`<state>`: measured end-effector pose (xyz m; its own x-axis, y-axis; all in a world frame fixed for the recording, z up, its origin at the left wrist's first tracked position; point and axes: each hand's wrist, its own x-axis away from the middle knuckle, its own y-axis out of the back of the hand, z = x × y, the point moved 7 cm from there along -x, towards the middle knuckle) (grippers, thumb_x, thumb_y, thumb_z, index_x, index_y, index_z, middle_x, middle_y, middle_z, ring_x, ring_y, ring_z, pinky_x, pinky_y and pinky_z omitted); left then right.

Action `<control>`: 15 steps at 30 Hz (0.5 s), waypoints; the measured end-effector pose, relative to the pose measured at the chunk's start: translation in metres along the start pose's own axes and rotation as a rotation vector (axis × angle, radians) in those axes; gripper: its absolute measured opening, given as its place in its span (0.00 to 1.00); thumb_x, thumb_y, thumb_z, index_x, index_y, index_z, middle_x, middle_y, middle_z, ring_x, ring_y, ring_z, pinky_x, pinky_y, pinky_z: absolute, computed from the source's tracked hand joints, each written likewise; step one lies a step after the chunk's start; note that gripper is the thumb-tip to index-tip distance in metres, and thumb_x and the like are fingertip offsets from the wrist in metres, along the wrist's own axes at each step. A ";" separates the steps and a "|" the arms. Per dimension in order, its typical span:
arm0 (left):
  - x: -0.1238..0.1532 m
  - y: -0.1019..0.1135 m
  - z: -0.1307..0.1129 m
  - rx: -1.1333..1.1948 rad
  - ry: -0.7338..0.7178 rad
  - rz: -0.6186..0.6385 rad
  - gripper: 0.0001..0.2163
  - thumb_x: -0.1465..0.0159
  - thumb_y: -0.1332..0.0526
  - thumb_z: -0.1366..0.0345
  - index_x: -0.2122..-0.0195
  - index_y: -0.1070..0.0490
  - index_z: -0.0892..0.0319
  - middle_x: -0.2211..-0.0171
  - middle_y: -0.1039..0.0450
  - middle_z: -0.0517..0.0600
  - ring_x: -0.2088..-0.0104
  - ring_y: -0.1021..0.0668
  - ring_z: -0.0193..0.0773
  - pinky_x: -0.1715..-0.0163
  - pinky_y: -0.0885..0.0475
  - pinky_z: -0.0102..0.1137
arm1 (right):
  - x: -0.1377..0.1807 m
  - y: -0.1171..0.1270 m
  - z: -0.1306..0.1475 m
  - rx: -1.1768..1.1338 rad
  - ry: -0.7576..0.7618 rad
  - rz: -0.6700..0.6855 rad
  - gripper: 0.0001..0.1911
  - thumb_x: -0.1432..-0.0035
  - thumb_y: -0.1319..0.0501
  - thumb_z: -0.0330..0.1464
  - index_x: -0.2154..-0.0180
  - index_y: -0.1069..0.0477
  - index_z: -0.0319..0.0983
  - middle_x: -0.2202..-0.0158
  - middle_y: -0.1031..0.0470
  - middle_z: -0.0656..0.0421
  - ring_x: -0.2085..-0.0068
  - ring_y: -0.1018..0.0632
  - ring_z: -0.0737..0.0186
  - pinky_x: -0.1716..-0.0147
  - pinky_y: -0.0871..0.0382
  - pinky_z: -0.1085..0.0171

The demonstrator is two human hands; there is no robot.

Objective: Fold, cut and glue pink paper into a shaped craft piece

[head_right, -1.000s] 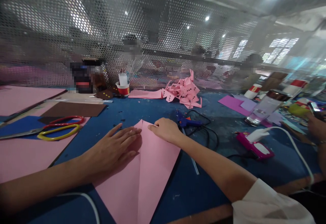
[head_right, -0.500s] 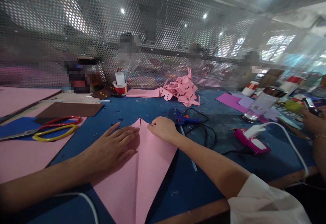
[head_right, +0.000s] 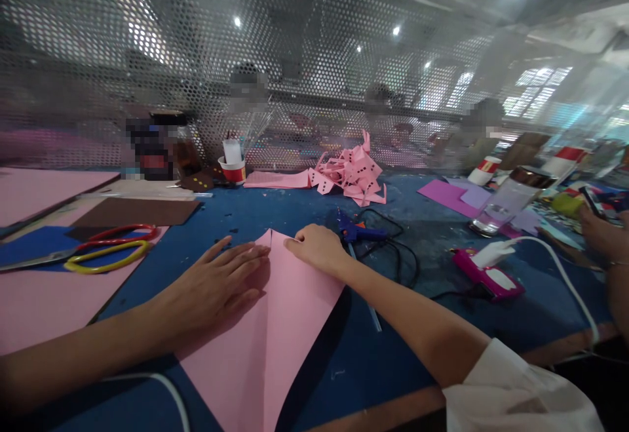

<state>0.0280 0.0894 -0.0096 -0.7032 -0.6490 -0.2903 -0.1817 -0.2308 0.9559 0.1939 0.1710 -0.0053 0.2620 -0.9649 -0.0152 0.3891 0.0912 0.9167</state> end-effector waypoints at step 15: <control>0.002 0.000 -0.005 -0.023 -0.017 -0.008 0.23 0.28 0.48 0.52 0.35 0.37 0.55 0.36 0.32 0.52 0.36 0.32 0.48 0.32 0.54 0.47 | -0.003 0.004 -0.005 0.030 -0.034 -0.044 0.22 0.39 0.44 0.44 0.79 0.33 0.39 0.80 0.33 0.61 0.75 0.34 0.66 0.75 0.52 0.65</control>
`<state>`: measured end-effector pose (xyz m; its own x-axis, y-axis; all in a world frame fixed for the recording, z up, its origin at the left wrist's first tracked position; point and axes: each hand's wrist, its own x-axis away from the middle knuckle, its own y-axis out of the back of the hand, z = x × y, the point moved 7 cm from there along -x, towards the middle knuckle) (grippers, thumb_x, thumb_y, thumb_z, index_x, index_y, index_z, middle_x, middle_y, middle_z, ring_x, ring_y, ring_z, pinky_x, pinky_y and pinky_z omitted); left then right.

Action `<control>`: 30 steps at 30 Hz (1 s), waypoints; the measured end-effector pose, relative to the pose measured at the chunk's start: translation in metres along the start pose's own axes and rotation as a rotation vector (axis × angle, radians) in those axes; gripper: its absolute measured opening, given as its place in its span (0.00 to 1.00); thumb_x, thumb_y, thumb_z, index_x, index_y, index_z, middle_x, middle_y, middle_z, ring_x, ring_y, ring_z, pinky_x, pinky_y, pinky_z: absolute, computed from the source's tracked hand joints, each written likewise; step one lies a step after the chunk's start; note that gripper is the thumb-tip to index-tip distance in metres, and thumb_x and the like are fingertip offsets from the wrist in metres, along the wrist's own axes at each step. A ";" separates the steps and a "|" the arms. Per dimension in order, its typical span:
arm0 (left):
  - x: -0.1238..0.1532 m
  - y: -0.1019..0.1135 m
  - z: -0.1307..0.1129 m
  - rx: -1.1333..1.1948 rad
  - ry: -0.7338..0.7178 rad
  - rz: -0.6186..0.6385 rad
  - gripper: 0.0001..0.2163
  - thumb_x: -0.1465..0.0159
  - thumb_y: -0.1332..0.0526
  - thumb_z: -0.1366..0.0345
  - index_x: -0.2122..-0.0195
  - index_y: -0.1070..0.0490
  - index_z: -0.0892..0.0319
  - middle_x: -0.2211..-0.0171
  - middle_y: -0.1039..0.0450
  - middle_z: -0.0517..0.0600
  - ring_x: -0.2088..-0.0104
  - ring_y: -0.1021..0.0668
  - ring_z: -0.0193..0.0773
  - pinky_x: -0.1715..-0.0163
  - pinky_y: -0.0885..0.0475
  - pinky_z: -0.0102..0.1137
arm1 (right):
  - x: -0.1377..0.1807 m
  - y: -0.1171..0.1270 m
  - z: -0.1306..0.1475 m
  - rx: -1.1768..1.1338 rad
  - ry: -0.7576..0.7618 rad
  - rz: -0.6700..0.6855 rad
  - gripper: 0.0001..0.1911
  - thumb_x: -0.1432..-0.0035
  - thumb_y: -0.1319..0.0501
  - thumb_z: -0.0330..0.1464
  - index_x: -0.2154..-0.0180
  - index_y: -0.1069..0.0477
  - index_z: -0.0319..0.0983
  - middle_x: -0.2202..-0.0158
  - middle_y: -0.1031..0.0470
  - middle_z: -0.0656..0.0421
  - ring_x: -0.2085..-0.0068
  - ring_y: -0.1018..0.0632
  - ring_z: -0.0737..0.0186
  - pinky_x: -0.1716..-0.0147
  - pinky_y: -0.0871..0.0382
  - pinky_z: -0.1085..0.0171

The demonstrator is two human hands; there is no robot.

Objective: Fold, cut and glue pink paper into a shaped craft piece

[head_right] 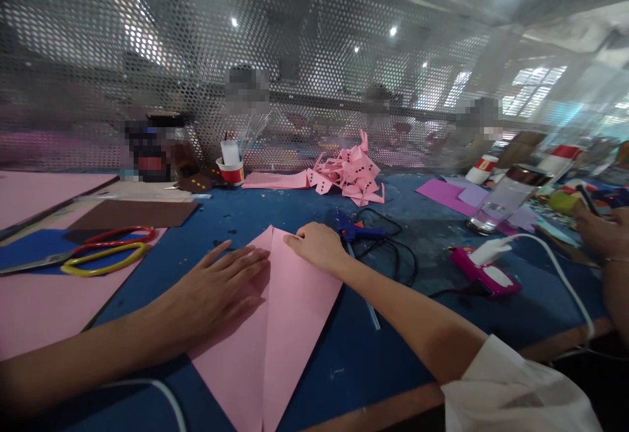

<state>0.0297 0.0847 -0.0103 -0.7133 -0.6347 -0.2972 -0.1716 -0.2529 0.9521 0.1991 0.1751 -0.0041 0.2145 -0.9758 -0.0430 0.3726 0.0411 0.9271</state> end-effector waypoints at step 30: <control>0.000 -0.003 -0.001 -0.011 -0.004 0.027 0.23 0.27 0.50 0.51 0.36 0.37 0.55 0.34 0.35 0.52 0.35 0.34 0.48 0.32 0.56 0.48 | -0.001 -0.002 0.002 -0.020 0.004 0.036 0.20 0.43 0.43 0.39 0.83 0.42 0.39 0.82 0.43 0.63 0.77 0.40 0.68 0.76 0.54 0.63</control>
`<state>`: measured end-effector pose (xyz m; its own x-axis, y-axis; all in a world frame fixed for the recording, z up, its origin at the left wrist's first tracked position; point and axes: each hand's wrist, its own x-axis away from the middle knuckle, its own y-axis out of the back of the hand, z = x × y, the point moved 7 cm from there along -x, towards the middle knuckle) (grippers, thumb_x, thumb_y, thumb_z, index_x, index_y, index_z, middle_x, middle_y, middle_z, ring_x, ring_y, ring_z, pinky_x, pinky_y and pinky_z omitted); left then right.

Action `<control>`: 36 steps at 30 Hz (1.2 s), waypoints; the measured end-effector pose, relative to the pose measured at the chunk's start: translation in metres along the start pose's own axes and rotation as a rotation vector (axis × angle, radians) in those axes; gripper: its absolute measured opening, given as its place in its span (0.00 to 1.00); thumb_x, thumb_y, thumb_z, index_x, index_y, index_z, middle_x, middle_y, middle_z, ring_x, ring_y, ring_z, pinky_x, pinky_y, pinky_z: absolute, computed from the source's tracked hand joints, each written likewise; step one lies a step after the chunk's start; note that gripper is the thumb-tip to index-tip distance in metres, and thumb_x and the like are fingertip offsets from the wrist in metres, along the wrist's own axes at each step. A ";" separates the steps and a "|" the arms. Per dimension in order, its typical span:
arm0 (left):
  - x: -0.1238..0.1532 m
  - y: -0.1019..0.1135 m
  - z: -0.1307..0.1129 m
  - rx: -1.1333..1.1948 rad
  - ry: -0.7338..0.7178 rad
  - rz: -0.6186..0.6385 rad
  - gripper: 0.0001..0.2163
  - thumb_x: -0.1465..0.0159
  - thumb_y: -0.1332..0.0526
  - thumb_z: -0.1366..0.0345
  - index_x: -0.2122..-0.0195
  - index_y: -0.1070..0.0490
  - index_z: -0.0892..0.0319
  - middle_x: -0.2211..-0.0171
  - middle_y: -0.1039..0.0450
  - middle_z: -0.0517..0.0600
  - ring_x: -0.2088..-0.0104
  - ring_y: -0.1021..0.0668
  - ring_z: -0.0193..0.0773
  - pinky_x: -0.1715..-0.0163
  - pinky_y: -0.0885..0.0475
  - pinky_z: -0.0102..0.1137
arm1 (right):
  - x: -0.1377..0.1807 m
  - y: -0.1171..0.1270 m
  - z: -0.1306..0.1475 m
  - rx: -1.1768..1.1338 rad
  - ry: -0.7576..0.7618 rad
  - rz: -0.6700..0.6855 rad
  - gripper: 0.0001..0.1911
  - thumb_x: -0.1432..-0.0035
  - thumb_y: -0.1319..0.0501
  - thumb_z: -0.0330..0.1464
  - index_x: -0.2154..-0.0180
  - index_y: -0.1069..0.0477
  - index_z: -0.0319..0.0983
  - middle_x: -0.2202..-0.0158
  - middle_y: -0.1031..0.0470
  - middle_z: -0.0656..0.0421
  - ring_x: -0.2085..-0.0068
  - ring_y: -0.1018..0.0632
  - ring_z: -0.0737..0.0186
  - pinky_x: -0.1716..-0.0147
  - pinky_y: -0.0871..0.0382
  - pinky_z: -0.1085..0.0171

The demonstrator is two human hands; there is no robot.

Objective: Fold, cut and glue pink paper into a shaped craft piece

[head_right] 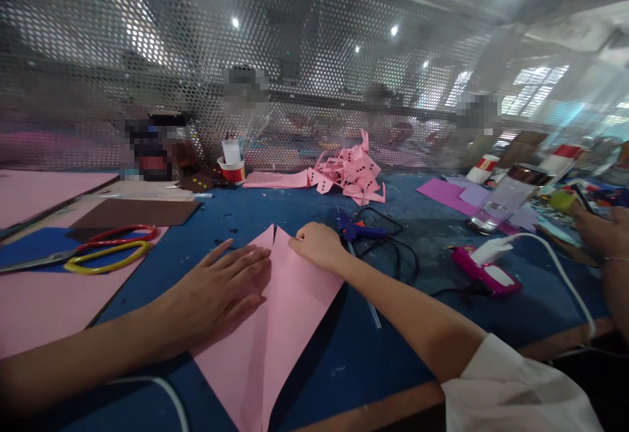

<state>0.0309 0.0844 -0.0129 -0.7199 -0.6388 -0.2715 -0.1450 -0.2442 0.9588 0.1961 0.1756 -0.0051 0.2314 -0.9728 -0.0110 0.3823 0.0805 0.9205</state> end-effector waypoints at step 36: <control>0.002 0.001 0.001 0.002 0.014 0.000 0.22 0.27 0.49 0.53 0.35 0.37 0.54 0.35 0.34 0.51 0.35 0.34 0.50 0.33 0.51 0.49 | 0.013 0.004 -0.012 0.022 -0.018 -0.010 0.20 0.39 0.44 0.43 0.78 0.34 0.39 0.77 0.29 0.59 0.73 0.31 0.65 0.75 0.51 0.65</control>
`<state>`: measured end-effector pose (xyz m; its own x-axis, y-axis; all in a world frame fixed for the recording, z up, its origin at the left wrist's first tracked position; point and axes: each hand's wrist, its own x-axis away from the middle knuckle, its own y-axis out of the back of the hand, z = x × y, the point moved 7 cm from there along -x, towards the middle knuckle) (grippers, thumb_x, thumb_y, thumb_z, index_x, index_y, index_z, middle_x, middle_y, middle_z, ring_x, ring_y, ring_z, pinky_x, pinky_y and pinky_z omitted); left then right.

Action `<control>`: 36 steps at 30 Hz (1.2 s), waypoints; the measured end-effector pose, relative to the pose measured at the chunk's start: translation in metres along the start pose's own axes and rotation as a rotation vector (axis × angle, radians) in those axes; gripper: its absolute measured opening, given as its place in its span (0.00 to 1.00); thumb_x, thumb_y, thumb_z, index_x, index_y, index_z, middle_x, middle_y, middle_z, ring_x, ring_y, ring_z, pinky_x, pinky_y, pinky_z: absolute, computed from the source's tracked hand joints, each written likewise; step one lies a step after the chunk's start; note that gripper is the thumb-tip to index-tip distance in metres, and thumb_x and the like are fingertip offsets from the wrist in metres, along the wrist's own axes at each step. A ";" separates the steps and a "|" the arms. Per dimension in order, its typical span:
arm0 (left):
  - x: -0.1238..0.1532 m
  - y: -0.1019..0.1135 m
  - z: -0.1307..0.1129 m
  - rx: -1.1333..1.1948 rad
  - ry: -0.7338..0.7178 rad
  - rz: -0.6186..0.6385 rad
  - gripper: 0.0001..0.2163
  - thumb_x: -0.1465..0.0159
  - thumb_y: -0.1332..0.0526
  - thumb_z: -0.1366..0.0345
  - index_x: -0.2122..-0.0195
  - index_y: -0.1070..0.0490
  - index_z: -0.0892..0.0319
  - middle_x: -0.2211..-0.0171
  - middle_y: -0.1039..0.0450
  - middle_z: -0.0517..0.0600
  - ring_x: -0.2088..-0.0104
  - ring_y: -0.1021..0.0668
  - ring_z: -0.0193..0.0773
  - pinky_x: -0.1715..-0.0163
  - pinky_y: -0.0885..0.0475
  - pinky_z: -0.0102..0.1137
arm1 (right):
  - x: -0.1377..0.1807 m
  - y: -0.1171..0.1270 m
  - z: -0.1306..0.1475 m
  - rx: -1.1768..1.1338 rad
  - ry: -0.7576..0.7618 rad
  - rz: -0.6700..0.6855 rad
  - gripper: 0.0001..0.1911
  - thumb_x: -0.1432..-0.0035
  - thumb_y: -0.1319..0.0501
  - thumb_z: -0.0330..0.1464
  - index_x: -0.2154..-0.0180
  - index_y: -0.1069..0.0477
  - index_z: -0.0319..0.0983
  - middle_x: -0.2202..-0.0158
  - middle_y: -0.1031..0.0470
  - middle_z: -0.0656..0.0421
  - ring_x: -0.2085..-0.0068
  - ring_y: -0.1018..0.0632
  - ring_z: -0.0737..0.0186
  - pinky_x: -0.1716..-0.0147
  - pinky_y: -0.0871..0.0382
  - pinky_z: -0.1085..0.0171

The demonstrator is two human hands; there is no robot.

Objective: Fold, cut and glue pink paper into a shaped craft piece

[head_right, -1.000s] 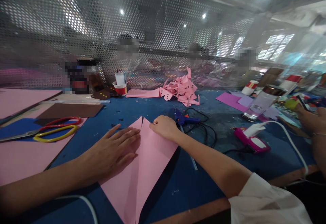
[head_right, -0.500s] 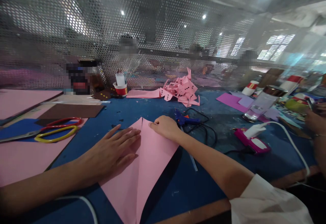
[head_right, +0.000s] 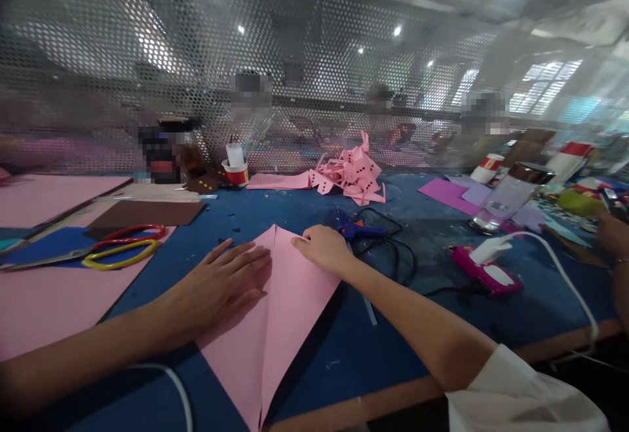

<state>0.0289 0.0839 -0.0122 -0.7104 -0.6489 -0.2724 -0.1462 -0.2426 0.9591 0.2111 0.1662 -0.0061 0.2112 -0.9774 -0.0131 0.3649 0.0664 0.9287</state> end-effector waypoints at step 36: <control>0.004 0.010 -0.007 0.030 -0.034 0.006 0.25 0.28 0.49 0.48 0.32 0.42 0.50 0.33 0.37 0.48 0.32 0.38 0.47 0.31 0.54 0.47 | 0.004 0.004 -0.002 -0.025 -0.027 -0.033 0.20 0.39 0.43 0.43 0.78 0.35 0.39 0.77 0.31 0.61 0.74 0.33 0.66 0.75 0.51 0.65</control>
<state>0.0288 0.0737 -0.0040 -0.7344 -0.6250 -0.2646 -0.1619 -0.2172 0.9626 0.2154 0.1631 -0.0027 0.1745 -0.9841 -0.0330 0.3941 0.0391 0.9182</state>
